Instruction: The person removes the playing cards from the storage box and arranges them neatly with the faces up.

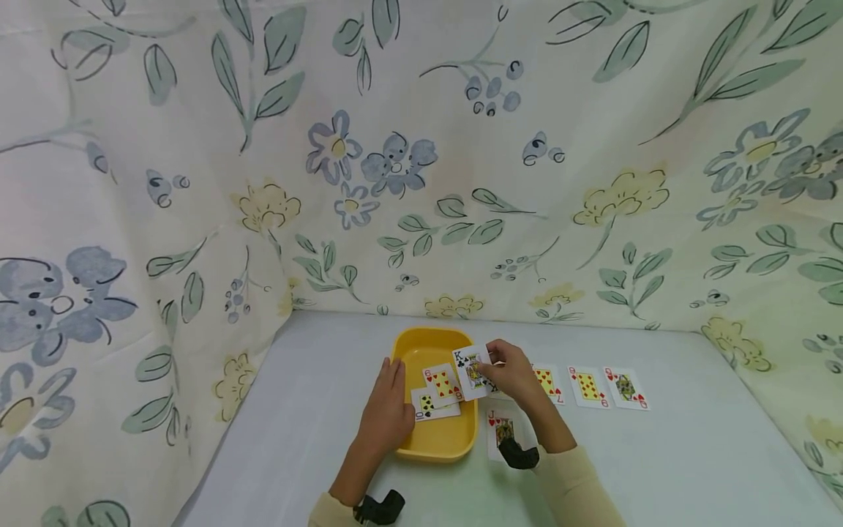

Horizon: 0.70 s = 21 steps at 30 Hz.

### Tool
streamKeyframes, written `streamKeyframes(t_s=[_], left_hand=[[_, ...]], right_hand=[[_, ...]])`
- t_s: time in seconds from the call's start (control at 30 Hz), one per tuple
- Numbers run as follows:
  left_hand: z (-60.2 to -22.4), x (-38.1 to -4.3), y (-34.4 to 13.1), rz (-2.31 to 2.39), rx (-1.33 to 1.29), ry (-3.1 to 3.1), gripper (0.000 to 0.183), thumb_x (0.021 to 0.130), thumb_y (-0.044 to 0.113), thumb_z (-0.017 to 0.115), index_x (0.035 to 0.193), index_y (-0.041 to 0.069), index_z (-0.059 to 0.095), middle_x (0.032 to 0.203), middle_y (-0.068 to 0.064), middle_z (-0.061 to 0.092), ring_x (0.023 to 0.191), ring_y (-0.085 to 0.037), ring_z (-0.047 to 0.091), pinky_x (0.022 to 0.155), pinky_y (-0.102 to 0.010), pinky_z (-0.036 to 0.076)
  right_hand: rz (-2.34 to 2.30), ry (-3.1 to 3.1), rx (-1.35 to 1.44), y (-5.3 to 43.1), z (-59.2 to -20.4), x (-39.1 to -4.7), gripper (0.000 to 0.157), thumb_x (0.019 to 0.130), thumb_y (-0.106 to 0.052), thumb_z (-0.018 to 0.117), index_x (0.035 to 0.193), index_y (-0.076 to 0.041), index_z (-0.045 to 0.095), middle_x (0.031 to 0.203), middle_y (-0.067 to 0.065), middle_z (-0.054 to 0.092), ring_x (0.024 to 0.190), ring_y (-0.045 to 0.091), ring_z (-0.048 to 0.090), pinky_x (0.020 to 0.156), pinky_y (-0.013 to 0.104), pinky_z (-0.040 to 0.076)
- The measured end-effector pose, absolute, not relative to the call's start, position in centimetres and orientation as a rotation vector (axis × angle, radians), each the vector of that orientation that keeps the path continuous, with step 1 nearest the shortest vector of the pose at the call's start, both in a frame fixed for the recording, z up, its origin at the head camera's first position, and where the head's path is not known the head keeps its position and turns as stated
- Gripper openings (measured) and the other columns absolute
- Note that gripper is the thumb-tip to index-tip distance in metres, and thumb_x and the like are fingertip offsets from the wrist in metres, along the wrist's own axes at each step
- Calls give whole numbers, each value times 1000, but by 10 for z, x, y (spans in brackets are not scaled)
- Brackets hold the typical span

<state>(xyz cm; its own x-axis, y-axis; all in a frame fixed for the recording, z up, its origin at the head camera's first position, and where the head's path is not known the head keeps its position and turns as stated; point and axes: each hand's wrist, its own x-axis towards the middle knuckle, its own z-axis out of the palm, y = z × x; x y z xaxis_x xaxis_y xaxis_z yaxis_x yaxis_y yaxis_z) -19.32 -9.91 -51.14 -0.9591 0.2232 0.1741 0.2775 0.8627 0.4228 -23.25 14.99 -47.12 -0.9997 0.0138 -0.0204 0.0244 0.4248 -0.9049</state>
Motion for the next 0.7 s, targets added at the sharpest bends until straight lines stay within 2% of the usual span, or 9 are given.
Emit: streamKeyframes(t_s=[0.23,0.7], left_hand=[[-512,-194,-99,-697,-400,-2907,70,92,9,58,155,-9,33,163,-22,32,154,-36,21,121,-51,26],[-509,-191,-101,-721,-402,-2897,70,92,8,57,155,-10,33,163,-22,32,154,-35,21,121,-51,26]], right_hand=[[-1678,2622,163,165,-475,-213,50,91,-3,72,137,-5,52,88,11,63,72,22,65,64,32,58],[-1584,2682,255,195,-498,-179,50,90,-4,73,136,-2,54,91,10,54,75,20,54,56,31,44]])
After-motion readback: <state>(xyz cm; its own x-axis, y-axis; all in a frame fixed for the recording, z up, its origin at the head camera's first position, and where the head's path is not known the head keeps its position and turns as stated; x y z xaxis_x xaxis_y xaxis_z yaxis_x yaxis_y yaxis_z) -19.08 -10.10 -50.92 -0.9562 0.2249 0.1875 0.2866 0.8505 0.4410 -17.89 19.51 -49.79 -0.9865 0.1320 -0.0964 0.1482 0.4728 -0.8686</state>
